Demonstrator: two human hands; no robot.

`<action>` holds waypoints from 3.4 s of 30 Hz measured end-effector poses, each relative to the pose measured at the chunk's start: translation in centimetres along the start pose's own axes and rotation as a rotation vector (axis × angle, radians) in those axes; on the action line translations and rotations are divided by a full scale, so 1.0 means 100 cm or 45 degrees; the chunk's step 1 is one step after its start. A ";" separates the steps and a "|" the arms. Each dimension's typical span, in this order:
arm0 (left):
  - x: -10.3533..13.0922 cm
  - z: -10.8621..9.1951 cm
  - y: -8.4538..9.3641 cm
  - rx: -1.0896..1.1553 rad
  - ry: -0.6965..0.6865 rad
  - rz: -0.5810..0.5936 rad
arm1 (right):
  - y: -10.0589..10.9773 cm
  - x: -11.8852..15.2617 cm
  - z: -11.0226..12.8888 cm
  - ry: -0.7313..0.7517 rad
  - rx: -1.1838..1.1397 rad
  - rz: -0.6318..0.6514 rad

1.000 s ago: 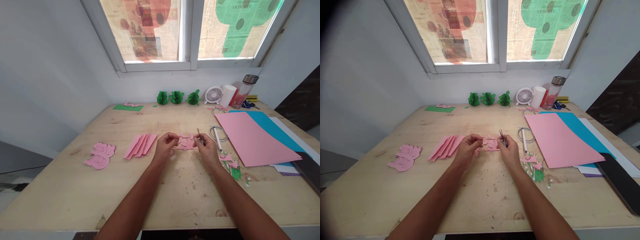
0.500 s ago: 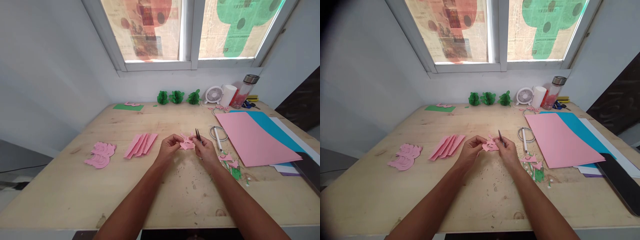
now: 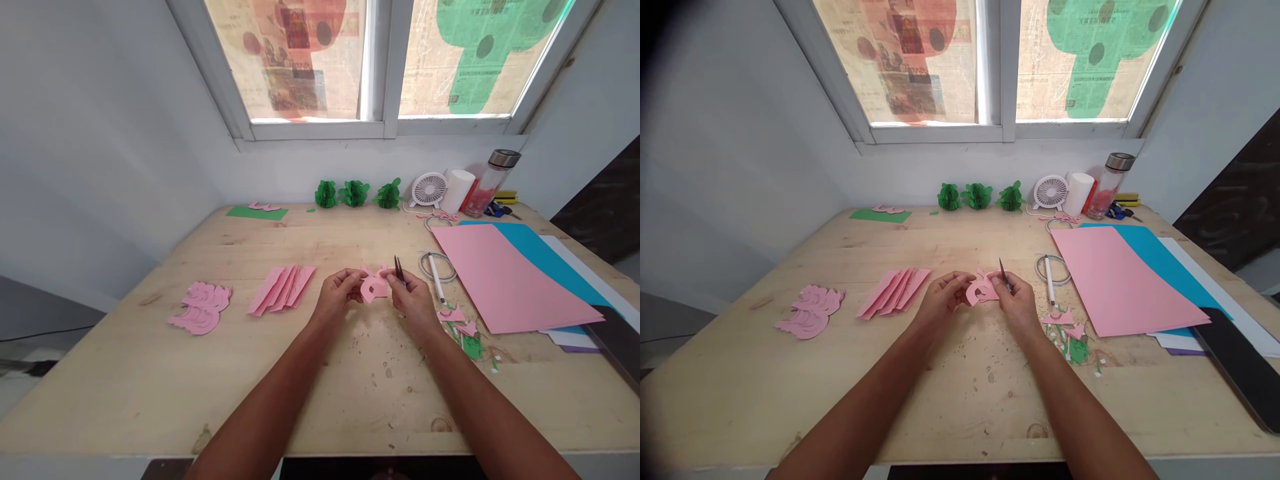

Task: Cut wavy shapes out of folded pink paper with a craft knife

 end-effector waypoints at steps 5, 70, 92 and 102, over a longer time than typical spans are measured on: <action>0.000 0.002 -0.004 -0.052 0.038 0.060 | -0.002 0.000 0.000 0.013 -0.011 0.034; 0.004 0.003 -0.017 -0.091 0.130 0.157 | 0.006 0.000 -0.015 -0.117 -0.461 -0.155; 0.003 0.002 -0.012 -0.187 0.134 0.141 | 0.008 -0.002 -0.017 -0.099 -0.456 -0.155; 0.002 -0.008 0.009 -0.045 0.043 -0.134 | -0.005 0.000 -0.011 -0.137 -0.322 0.031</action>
Point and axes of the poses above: each hand's wrist, its own x-axis away from the middle knuckle, its own y-axis out of the back of the hand, z = x × y, the point moved 8 cm from there along -x, towards the middle knuckle, and after that the axes turned 11 degrees about z, right-handed, at the moved point
